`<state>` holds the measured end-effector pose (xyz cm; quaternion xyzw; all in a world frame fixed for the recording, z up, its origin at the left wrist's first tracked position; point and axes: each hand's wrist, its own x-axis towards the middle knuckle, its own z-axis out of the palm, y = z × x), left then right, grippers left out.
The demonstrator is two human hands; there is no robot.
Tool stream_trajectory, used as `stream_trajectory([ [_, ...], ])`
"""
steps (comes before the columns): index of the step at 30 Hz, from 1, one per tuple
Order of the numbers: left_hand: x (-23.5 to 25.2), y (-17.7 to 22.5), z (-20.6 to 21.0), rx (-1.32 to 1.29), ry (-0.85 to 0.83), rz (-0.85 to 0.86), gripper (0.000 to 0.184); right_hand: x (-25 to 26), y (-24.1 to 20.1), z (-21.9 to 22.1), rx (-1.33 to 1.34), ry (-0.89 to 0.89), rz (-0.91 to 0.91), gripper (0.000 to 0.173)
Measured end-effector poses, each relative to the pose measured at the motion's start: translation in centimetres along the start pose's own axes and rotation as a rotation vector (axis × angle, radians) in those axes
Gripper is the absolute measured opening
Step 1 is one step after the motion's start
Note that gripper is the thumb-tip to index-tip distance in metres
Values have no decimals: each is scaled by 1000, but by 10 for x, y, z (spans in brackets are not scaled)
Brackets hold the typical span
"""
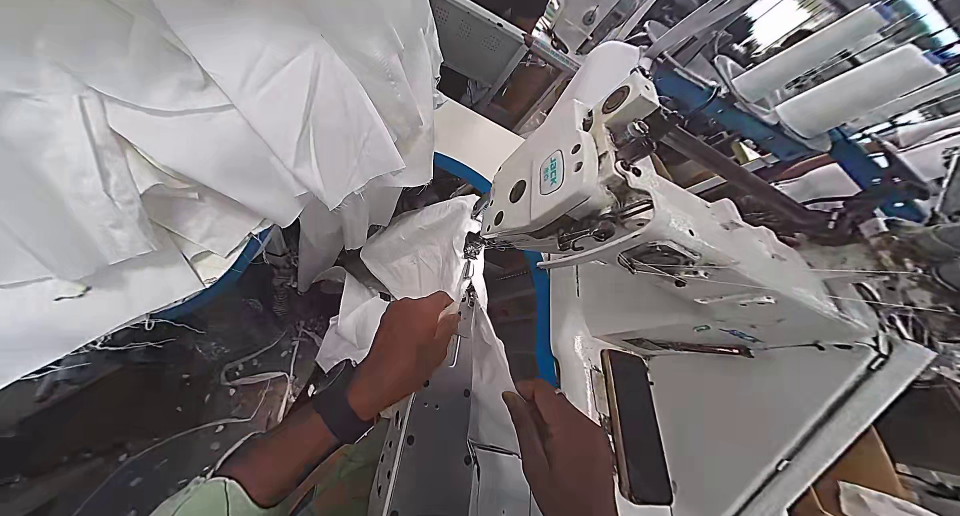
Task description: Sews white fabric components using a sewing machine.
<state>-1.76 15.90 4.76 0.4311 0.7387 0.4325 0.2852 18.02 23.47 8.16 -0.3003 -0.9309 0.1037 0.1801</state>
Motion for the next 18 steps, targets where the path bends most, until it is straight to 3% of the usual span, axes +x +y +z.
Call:
stream_trajectory([
  [2, -14, -12, 19, -84, 152, 107, 27, -2, -3, 4, -7, -32, 9, 21],
  [5, -34, -33, 58, -124, 367, 289, 27, 10, -29, 7, -21, -124, -146, 17],
  [9, -24, -49, 56, -265, 305, 379, 18, 37, -43, 35, -76, -153, -332, 15],
  [14, 3, -50, 55, -383, 293, 317, 19, 67, -29, 30, -123, -273, -338, 18],
  [18, -18, -39, 60, -296, 414, 302, 31, 46, -22, 29, -211, -40, -279, 24],
])
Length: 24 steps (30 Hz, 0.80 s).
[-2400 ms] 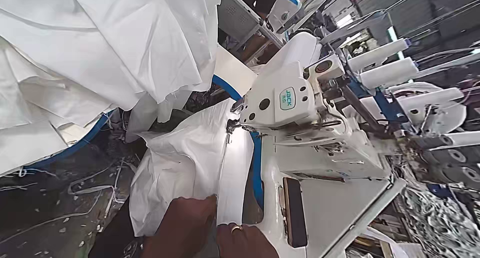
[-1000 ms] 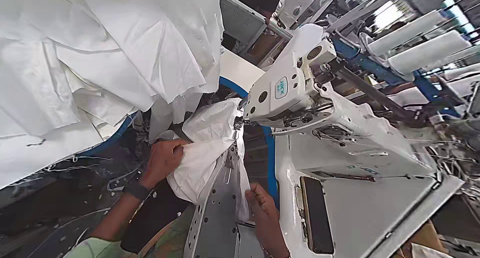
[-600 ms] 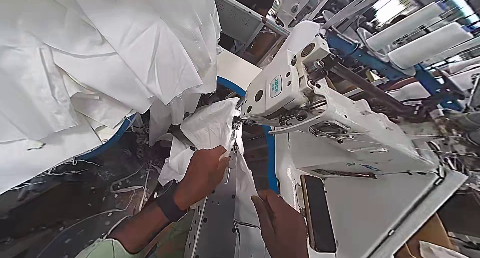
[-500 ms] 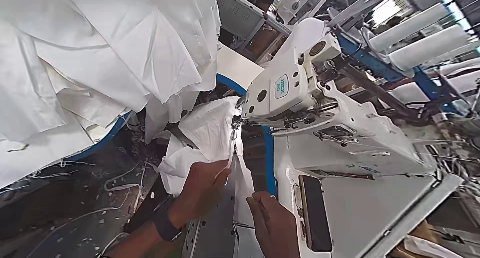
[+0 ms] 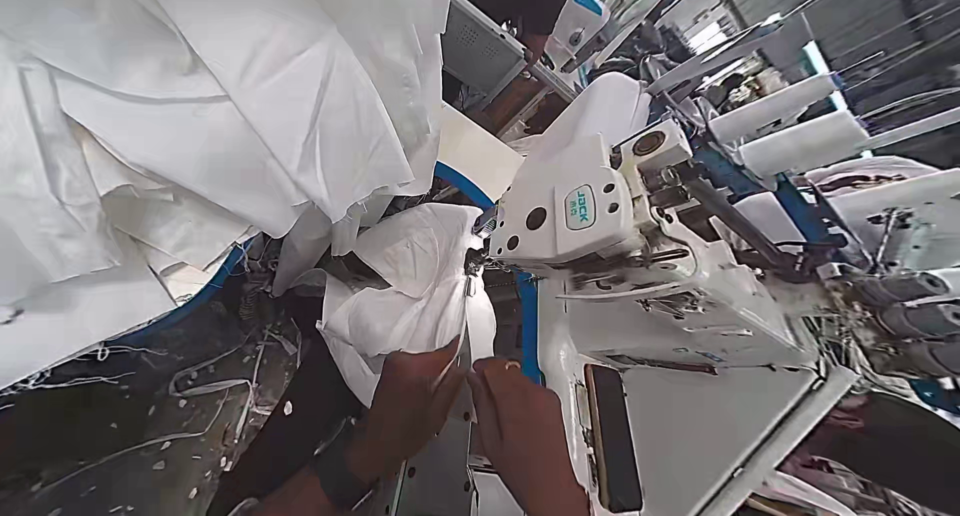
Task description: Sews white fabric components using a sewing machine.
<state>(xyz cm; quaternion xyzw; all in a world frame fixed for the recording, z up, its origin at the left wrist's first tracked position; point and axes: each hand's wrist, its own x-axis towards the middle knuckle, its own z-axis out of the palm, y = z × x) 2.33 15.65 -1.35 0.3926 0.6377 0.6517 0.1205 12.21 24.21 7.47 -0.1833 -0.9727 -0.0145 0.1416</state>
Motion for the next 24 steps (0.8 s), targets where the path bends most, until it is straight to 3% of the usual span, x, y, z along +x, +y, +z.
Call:
stream_trajectory([
  [9, 27, -16, 20, 17, 158, 60, 26, 12, 0, 46, -27, 316, 47, 23],
  [13, 18, 5, -9, 249, 40, 109, 25, -11, -5, 46, -137, 323, 241, 20],
  [15, -3, 13, -29, 343, -18, 169, 24, -25, -1, 36, -117, 95, 372, 18],
  [18, -19, 14, -49, 340, -131, 166, 22, -4, 36, 33, 91, -738, 600, 23],
  [19, -20, 16, -51, 297, -176, 136, 23, -6, 57, 44, 204, -842, 540, 23],
  [21, -29, 23, -46, 200, -211, 119, 25, -25, 81, 42, 471, -684, 349, 22],
  [24, -51, 20, -27, 136, -126, 124, 28, -53, 48, 0, 524, -200, 147, 24],
])
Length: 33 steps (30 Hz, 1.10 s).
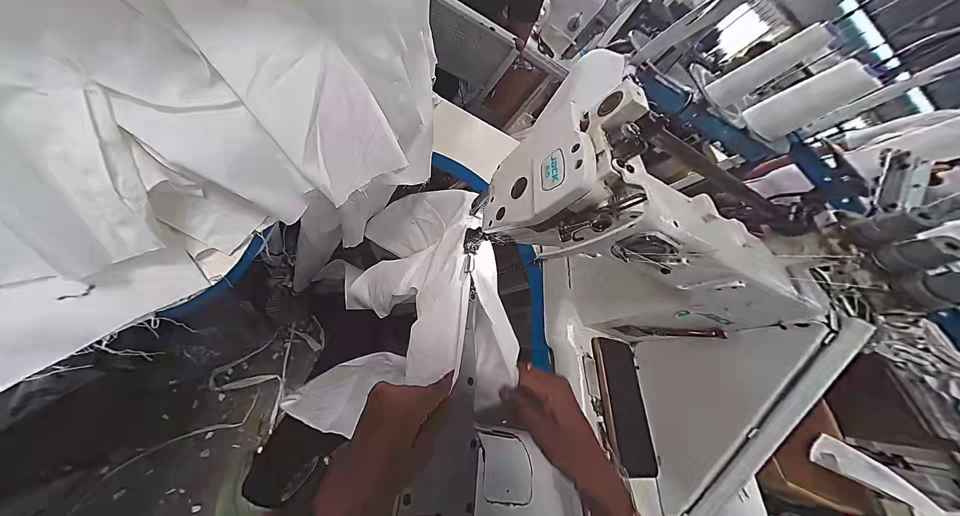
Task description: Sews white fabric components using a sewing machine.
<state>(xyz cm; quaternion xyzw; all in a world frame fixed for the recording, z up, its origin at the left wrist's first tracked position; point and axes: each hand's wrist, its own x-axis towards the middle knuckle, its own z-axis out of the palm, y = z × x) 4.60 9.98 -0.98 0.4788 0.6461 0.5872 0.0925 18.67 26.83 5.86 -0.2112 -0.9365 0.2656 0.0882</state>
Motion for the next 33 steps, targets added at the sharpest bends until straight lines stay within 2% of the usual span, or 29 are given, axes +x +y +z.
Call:
stream_trajectory([
  [2, -7, -4, 11, -12, 87, -8, 27, -16, -46, 21, -193, 104, -24, 22],
  [4, -8, -3, 15, -13, 124, -7, 26, -22, -68, 31, -352, 35, 52, 22],
  [6, 4, -9, 18, -24, 160, -14, 28, -12, -74, 10, -411, -86, 56, 25],
  [9, 16, -17, 21, -70, 161, -12, 27, -7, -73, -3, -345, -193, 4, 23],
  [12, 36, -26, 24, -88, 207, -11, 27, 5, -73, 10, -355, -91, -19, 21],
  [14, 40, -21, 25, -46, 212, -47, 27, 6, -78, 16, -446, -46, 33, 21],
  [16, 43, -16, 19, 35, 186, -48, 27, 10, -82, 15, -539, -122, 129, 23],
  [19, 43, -10, 18, 90, 159, -40, 26, 17, -91, -4, -499, -388, 278, 28],
  [22, 46, -11, 21, 109, 169, -43, 29, 16, -84, -5, -473, -473, 207, 22],
  [26, 51, -11, 17, 88, 105, -86, 32, 16, -80, -15, -458, -609, 238, 21],
  [29, 51, -13, 19, 57, 96, -114, 32, 14, -80, -19, -329, -493, 57, 15],
  [33, 52, -9, 16, 23, 65, -164, 32, 16, -82, -7, -211, -282, 59, 17],
])
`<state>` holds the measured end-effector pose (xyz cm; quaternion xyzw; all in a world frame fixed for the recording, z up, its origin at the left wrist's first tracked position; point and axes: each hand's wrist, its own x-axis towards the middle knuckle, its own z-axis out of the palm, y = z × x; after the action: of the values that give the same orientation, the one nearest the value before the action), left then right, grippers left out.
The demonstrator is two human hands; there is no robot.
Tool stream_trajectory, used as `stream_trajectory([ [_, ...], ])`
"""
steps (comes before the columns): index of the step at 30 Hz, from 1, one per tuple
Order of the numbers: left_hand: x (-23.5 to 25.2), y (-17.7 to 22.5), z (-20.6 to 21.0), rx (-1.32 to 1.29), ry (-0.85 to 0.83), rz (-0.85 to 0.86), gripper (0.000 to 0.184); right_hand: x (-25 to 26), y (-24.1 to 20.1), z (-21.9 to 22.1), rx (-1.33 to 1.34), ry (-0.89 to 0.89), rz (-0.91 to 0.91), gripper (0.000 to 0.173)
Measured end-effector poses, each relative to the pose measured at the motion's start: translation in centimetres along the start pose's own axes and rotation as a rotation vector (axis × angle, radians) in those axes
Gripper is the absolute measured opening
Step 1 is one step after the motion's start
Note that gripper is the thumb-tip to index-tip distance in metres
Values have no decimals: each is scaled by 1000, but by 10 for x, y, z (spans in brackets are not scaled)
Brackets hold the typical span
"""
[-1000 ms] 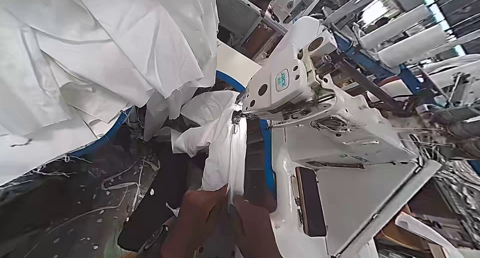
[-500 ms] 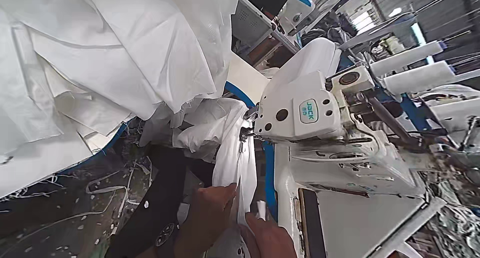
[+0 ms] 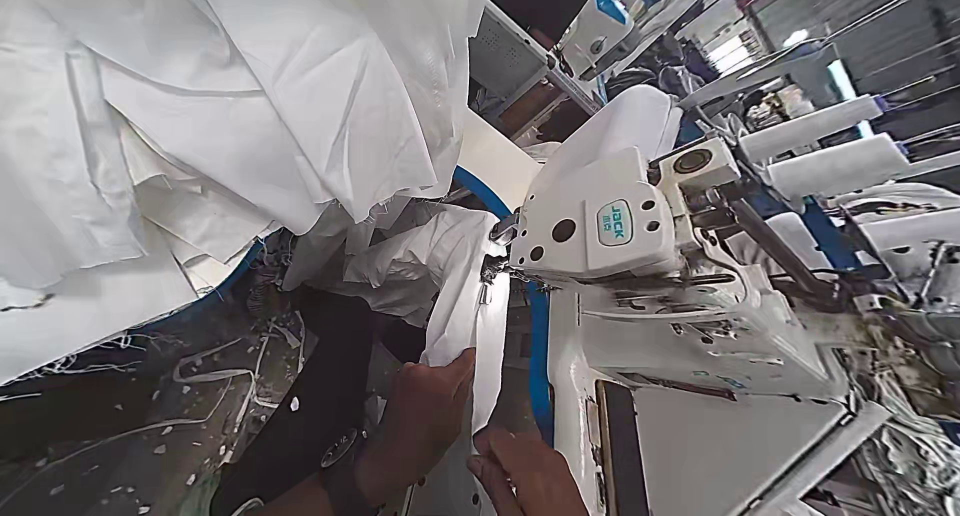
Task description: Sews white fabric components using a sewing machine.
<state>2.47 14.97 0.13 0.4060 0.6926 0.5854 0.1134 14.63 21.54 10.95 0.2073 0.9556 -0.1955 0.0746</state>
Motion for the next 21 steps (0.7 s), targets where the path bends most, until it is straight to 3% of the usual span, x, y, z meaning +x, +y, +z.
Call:
stream_trajectory([
  [5, -1, -5, 0, -9, -24, 47, 31, 2, -3, 23, 53, 348, 57, 15],
  [12, 1, -9, -4, -12, -56, 89, 31, -1, -2, 27, 460, 432, 177, 17],
  [21, 5, -8, -7, -98, -110, 34, 24, 23, 14, 60, -81, 814, -130, 13],
])
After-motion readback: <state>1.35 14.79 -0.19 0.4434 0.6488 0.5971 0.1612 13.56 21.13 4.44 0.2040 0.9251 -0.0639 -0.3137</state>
